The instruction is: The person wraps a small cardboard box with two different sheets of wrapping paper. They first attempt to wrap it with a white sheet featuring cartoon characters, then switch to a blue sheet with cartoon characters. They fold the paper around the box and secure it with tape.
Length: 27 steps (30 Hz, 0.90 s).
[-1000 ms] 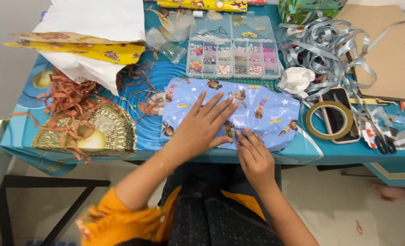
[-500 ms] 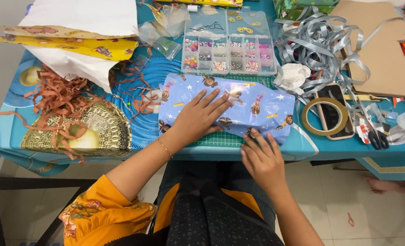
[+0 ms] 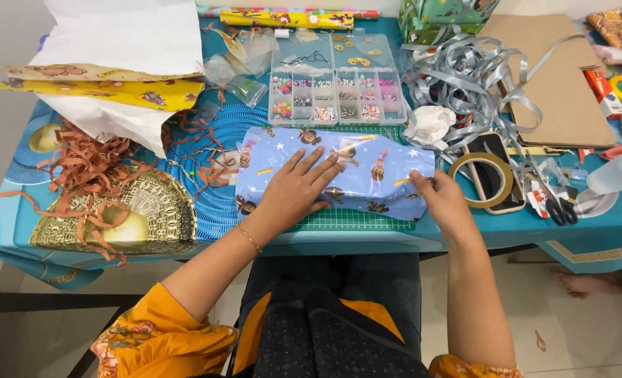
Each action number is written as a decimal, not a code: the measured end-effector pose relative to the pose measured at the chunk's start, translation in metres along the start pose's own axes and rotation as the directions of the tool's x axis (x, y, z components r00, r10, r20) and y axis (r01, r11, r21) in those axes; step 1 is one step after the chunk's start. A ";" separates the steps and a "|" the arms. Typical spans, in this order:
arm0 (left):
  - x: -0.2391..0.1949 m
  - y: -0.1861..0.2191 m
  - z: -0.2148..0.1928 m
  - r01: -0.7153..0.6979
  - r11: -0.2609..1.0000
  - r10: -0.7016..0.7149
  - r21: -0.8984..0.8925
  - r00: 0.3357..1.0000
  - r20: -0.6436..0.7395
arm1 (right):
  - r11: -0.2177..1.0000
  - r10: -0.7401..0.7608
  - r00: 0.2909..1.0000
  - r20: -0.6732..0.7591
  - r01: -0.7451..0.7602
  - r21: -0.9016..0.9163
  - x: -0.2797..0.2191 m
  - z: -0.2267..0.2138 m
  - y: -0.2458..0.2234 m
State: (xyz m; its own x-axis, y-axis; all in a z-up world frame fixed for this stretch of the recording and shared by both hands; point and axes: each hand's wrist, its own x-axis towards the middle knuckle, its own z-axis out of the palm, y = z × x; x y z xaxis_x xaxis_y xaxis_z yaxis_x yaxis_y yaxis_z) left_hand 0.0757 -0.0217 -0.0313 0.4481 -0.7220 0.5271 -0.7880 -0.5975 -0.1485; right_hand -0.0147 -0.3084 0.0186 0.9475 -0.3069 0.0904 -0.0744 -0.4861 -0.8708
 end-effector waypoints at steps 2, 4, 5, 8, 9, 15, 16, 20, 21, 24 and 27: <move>-0.001 0.001 0.000 0.017 1.000 -0.016 -0.024 1.000 0.022 | 0.939 0.133 0.977 0.165 -0.178 0.296 -0.001 0.007 -0.027; 0.001 0.000 -0.002 0.017 1.000 -0.016 -0.026 0.999 0.029 | 0.887 0.181 0.961 0.209 -0.251 0.388 0.015 0.009 -0.003; 0.000 0.002 -0.003 0.021 0.999 -0.020 -0.036 0.999 0.039 | 0.821 0.228 0.938 0.261 -0.329 0.466 0.021 0.010 0.010; 0.001 0.003 -0.008 0.024 0.999 -0.022 -0.041 0.999 0.039 | 0.786 0.233 0.924 0.301 -0.362 0.501 0.047 0.009 0.036; 0.001 0.003 -0.007 0.025 0.999 -0.024 -0.041 0.999 0.037 | 0.788 0.233 0.925 0.301 -0.361 0.499 0.054 0.009 0.037; 0.000 0.003 -0.005 0.028 0.998 -0.026 -0.052 0.999 0.033 | 0.813 0.226 0.955 0.192 -0.294 0.502 0.059 0.008 0.027; -0.001 0.003 -0.004 0.028 0.999 -0.026 -0.040 0.999 0.034 | 0.829 0.201 0.968 0.148 -0.249 0.500 0.053 0.008 0.021; 0.000 0.004 -0.004 0.029 0.999 -0.027 -0.046 0.999 0.036 | 0.867 0.117 0.991 0.071 -0.137 0.480 0.002 0.000 -0.016; 0.000 0.004 -0.004 0.026 0.999 -0.024 -0.046 0.999 0.033 | 0.867 0.115 0.991 0.067 -0.133 0.480 -0.003 -0.007 0.000; 0.001 0.002 -0.004 0.026 0.999 -0.025 -0.037 0.999 0.024 | 0.942 0.054 0.992 0.115 -0.089 0.323 -0.012 -0.020 0.029; 0.000 0.004 -0.002 0.026 0.999 -0.026 -0.035 1.000 0.008 | 0.940 -0.033 0.995 0.093 -0.001 0.342 -0.021 -0.016 0.029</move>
State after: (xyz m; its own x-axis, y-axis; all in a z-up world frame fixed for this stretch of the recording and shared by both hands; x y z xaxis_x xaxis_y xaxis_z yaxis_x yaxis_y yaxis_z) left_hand 0.0718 -0.0229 -0.0301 0.4716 -0.7093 0.5239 -0.7905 -0.6034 -0.1054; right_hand -0.0418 -0.3295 -0.0009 0.9741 -0.2136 0.0739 0.0358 -0.1771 -0.9835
